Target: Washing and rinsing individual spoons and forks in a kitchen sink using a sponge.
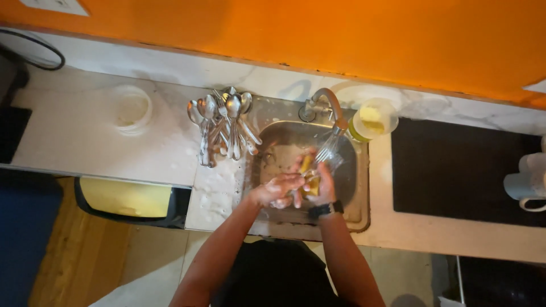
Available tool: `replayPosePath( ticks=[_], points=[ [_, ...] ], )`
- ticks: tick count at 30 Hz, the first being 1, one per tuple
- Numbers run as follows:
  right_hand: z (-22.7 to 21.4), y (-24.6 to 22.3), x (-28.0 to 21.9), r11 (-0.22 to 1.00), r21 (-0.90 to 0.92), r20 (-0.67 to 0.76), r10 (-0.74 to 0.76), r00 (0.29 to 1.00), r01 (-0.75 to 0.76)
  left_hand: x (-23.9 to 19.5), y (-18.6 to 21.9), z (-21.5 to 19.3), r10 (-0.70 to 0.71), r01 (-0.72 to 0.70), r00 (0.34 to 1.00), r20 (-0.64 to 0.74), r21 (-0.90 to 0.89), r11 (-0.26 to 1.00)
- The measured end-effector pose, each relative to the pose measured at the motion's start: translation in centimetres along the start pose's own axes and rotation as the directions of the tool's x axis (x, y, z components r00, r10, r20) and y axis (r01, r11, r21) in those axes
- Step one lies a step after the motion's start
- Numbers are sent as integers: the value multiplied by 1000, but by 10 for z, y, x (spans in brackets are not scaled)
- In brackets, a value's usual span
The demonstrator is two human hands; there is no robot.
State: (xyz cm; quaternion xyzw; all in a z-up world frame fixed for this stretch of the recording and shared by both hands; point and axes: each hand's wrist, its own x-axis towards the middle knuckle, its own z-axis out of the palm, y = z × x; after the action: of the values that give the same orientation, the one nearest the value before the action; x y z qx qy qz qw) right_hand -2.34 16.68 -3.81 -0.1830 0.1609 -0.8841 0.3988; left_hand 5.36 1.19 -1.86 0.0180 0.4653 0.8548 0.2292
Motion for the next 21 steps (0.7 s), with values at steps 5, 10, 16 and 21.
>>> replayPosePath(
  ticks=[5, 10, 16, 21],
  points=[
    [-4, -38, 4, 953, -140, -171, -290, 942, 268, -3, -17, -17, -130, 140, 989, 64, -199, 970],
    [21, -91, 28, 898, -196, -472, -438, 765, 393, -15, -23, -27, -134, 134, 991, -13, -55, 990],
    [71, -29, 24, 918, -397, -645, -266, 717, -17, 4, 4, -6, -32, 33, 982, -189, 2, 999],
    [57, 9, 11, 867, -480, -641, -240, 729, -136, -10, 4, 1, 43, -12, 985, -166, 181, 983]
  ],
)
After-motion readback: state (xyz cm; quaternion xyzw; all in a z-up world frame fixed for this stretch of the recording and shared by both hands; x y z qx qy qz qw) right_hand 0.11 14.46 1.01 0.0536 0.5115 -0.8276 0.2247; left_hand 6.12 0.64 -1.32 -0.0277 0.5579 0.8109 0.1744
